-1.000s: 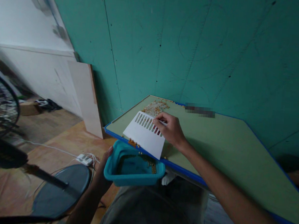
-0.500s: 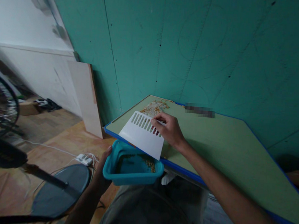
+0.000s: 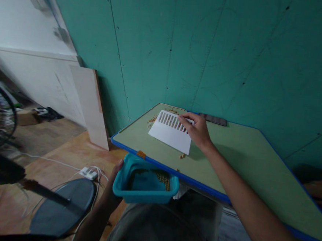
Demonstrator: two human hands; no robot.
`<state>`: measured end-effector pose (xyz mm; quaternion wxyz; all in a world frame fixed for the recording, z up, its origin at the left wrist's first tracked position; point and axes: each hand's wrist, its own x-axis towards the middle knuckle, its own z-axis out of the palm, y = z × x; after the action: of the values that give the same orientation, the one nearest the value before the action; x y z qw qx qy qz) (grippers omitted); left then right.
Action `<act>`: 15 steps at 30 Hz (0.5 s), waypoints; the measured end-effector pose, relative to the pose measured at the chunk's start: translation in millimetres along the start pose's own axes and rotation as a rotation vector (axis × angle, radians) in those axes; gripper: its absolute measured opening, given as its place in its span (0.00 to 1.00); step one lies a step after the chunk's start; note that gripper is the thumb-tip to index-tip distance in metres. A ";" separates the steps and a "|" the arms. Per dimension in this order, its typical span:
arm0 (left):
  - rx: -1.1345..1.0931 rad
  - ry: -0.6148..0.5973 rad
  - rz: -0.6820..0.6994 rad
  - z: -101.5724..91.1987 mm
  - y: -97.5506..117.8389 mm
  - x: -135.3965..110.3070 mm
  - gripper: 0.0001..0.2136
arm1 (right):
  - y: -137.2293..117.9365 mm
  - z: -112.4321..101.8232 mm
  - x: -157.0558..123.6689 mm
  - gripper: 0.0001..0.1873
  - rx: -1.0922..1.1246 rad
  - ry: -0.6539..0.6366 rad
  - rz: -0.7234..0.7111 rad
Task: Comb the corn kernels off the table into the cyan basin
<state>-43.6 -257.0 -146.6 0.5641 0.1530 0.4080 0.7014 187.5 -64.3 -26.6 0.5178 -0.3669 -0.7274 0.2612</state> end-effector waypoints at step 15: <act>-0.076 -0.173 -0.212 22.5 -20.0 -19.3 0.28 | 17.5 -7.5 1.7 0.14 0.025 -0.177 0.109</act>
<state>-9.0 -265.1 -142.8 0.6736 0.1476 0.3446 0.6370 198.9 -52.6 -36.5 0.4408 -0.3751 -0.7460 0.3294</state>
